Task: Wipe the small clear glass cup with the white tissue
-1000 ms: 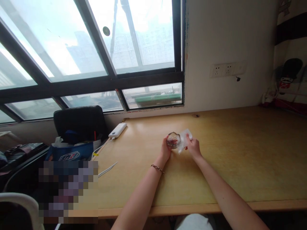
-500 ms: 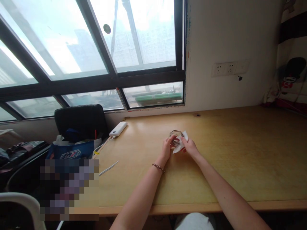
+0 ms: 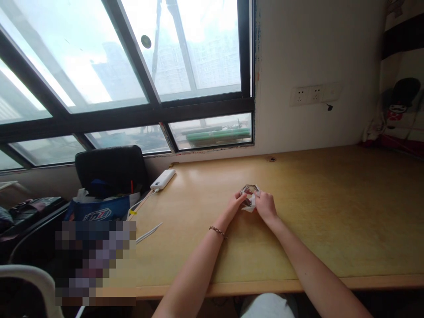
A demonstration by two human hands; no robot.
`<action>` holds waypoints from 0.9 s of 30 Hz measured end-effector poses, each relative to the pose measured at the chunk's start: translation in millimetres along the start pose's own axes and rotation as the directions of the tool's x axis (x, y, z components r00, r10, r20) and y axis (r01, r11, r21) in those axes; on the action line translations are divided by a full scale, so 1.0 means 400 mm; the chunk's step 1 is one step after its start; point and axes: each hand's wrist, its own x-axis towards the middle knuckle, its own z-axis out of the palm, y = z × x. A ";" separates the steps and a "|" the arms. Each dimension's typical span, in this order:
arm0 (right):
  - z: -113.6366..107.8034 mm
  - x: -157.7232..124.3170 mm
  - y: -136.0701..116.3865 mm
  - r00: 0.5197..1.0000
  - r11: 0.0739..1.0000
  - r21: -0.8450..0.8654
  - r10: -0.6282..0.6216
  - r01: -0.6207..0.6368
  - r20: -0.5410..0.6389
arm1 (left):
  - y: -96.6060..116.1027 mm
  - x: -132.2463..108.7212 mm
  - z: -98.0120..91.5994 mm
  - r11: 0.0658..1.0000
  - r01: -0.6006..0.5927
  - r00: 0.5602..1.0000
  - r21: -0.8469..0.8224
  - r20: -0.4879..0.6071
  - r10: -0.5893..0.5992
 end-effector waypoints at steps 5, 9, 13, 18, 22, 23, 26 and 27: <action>0.005 0.004 0.006 0.996 0.985 0.146 0.086 -0.090 0.034 | 0.008 -0.003 0.007 0.999 -0.043 0.999 0.012 0.016 0.043; 0.002 0.005 -0.006 0.929 0.860 0.399 0.200 -0.319 0.312 | 0.004 0.001 -0.001 1.000 0.006 0.992 0.010 -0.124 -0.005; 0.003 -0.003 -0.023 0.826 0.527 0.670 0.122 -0.524 0.550 | -0.001 0.006 -0.008 1.000 -0.016 0.981 -0.012 -0.194 0.013; 0.012 -0.001 -0.015 0.798 0.556 0.625 0.124 -0.548 0.590 | -0.001 0.004 -0.001 1.000 0.011 0.984 -0.011 -0.180 -0.013; 0.005 0.006 -0.006 0.935 0.895 0.359 0.146 -0.264 0.324 | 0.001 0.001 0.001 0.999 0.037 0.983 0.001 -0.178 -0.036; -0.002 0.005 -0.007 0.970 0.951 0.274 0.083 -0.145 0.227 | 0.001 0.001 -0.001 0.999 0.043 0.983 -0.003 -0.181 -0.043; -0.024 -0.003 -0.015 0.984 0.983 0.089 -0.166 0.160 0.065 | -0.001 0.002 -0.008 0.999 0.027 0.980 -0.045 -0.197 -0.035; -0.030 -0.006 -0.018 0.972 0.972 0.075 -0.228 0.223 0.055 | -0.002 0.003 -0.010 0.997 0.016 0.979 -0.071 -0.200 -0.030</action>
